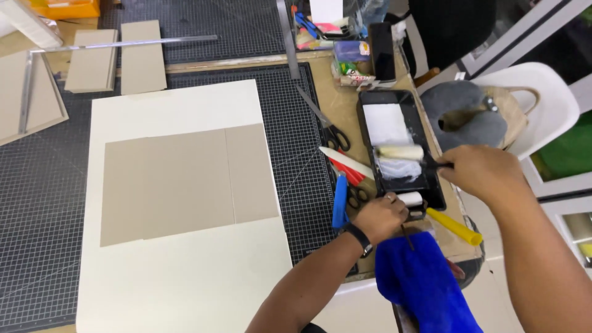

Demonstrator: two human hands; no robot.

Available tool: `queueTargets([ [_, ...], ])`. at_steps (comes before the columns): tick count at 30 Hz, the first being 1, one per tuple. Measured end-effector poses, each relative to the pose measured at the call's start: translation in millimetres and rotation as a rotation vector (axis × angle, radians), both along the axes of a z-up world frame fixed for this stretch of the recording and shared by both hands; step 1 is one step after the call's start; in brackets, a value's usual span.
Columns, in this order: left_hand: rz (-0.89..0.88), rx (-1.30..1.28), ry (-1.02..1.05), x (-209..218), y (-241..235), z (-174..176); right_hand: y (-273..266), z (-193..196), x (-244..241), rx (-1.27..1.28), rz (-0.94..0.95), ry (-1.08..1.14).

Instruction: Arranging cardboard pieces on a sheet and applying adhesive using a roller.

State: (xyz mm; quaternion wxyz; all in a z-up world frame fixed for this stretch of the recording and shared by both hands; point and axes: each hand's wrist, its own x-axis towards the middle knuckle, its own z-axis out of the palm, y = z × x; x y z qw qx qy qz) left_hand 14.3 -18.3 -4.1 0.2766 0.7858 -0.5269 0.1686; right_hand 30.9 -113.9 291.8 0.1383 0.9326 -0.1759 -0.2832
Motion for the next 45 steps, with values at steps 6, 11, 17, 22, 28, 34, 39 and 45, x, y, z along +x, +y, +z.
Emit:
queueTargets([
  [6, 0.007, 0.016, 0.024, 1.0, -3.2, -7.1, 0.4, 12.7, -7.8, -0.055, -0.033, 0.100],
  [11, 0.014, 0.039, 0.023, -1.2, -2.9, -2.2, -15.3, -13.2, 4.6, -0.004, -0.030, -0.036],
  [17, 0.014, 0.042, 0.037, -3.6, -4.1, -8.1, -3.7, -1.7, 0.8, -0.106, -0.037, 0.099],
  [22, 0.010, 0.047, 0.044, 2.1, -7.8, -8.0, -14.2, -9.4, 0.9, 0.033, -0.033, -0.112],
  [28, 0.026, 0.036, 0.019, 0.3, -11.5, -17.3, -19.8, -18.0, 3.2, -0.080, -0.045, 0.024],
  [34, 0.010, 0.025, 0.089, -6.0, -13.3, -23.9, -13.1, -9.1, -11.2, -0.191, -0.049, 0.139],
  [39, 0.065, 0.031, 0.039, -2.5, -13.2, -17.3, -23.6, -29.2, -0.1, -0.088, -0.029, -0.092],
  [45, 0.070, 0.048, -0.026, -6.5, -13.0, -24.0, -24.0, -21.9, -5.1, -0.082, -0.056, -0.005],
])
